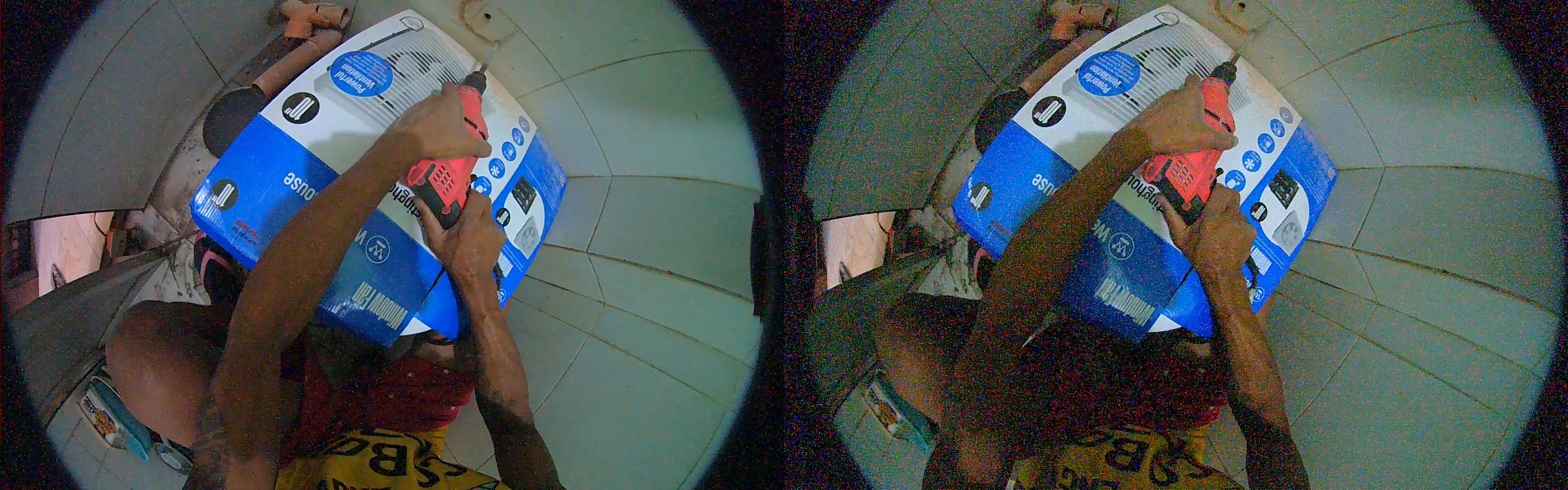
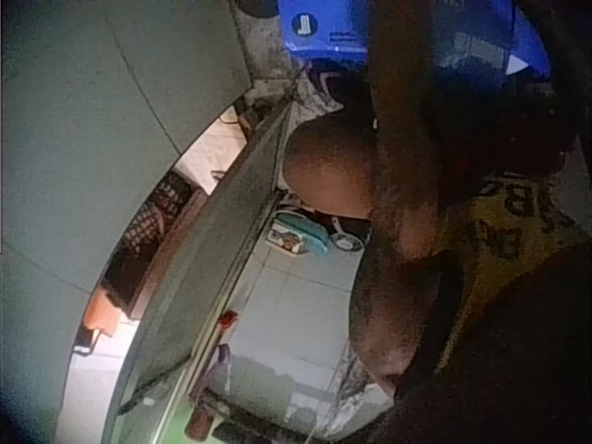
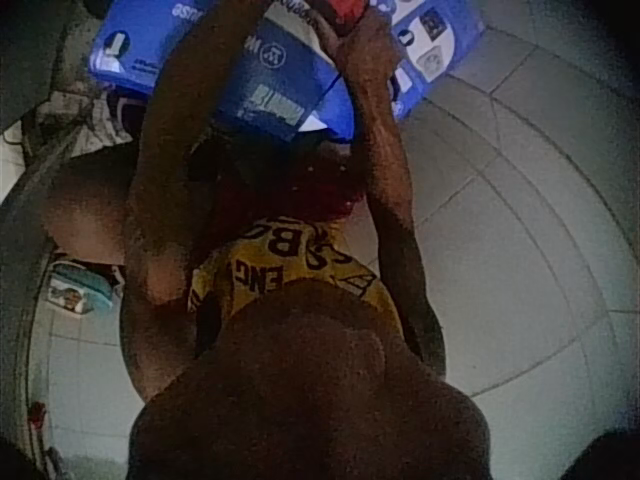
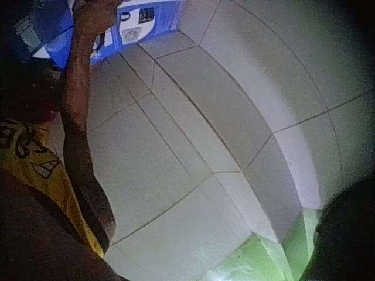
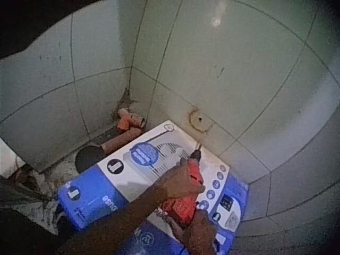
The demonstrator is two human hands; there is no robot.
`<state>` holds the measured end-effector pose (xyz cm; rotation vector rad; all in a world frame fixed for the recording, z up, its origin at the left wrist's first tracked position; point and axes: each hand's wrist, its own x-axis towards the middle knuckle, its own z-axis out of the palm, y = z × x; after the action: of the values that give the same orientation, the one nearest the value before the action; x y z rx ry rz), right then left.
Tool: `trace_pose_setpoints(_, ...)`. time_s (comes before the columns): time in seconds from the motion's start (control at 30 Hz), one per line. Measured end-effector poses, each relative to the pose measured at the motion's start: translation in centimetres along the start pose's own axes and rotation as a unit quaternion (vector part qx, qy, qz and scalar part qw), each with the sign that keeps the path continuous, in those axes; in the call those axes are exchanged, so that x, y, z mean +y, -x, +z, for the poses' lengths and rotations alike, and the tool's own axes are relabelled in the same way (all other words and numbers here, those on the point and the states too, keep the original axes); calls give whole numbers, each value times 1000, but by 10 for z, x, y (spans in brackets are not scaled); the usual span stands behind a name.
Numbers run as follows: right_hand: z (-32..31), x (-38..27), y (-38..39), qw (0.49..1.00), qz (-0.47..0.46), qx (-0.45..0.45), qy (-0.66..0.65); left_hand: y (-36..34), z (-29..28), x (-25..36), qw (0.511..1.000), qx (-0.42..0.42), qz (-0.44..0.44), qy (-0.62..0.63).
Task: The person drills into a tiled wall using an electric drill.
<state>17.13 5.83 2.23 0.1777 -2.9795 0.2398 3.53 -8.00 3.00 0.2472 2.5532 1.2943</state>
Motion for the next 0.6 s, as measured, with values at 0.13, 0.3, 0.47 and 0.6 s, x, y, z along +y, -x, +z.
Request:
trace_pose_setpoints(0.13,-2,-3,-2,1000,14,-19,13,1,-2,0,1000,-5,-2,7)
trace_pose_setpoints(0.3,-2,-3,-1,1000,11,-16,8,0,0,0,1000,2,-2,5)
trace_pose_setpoints(0.47,-2,-3,-1,1000,8,-15,1,0,0,-1,1000,4,0,3)
trace_pose_setpoints(0.6,-2,-2,-1,1000,11,-18,6,-2,2,-2,1000,4,-2,-5)
